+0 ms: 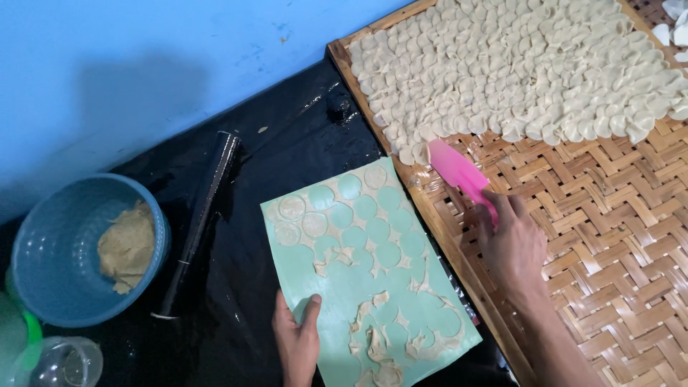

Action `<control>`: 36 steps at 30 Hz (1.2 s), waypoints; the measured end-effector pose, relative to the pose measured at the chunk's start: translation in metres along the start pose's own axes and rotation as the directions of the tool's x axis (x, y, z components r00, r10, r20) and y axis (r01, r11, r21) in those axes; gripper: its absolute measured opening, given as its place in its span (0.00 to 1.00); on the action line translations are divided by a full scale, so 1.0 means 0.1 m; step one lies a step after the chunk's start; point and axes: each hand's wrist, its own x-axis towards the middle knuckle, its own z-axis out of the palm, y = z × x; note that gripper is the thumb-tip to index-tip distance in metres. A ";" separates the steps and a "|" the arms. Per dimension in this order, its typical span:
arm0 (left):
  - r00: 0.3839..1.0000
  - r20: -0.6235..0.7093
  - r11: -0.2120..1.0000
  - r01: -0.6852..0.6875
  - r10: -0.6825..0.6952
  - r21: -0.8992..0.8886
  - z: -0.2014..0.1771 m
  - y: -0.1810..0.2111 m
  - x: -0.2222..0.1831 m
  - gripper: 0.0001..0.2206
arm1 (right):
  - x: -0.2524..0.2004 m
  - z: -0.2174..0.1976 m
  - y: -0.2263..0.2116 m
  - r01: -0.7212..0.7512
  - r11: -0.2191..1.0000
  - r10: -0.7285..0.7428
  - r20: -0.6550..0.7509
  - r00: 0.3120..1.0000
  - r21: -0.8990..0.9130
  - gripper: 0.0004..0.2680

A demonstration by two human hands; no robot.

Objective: Shaping dough circles using a template and a spatula, then rolling new dough using a rolling pin on a production table.

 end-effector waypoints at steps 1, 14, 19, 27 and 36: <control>1.000 0.000 1.000 0.000 0.000 0.001 0.00 0.00 0.00 0.16 | -0.01 -0.01 0.00 -0.001 1.000 0.001 0.001 1.000 0.000 0.12; 0.995 -0.002 0.994 -0.097 0.097 -0.055 -0.05 0.08 -0.04 0.15 | -0.27 -0.23 -0.39 0.041 0.931 -0.071 0.071 0.995 0.364 0.12; 0.996 -0.027 0.995 -0.087 0.086 -0.043 -0.07 0.08 -0.02 0.16 | -0.42 -0.11 -0.72 0.092 0.881 -0.197 0.183 0.963 0.464 0.12; 0.993 0.011 0.988 -0.113 0.114 -0.106 -0.08 0.05 -0.03 0.15 | -0.48 -0.06 -1.04 0.317 0.862 -0.406 0.163 0.899 0.397 0.10; 0.997 0.022 0.997 -0.071 0.072 -0.017 -0.09 0.10 -0.02 0.16 | -0.40 0.04 -1.05 0.337 0.835 -0.455 0.201 0.867 0.434 0.10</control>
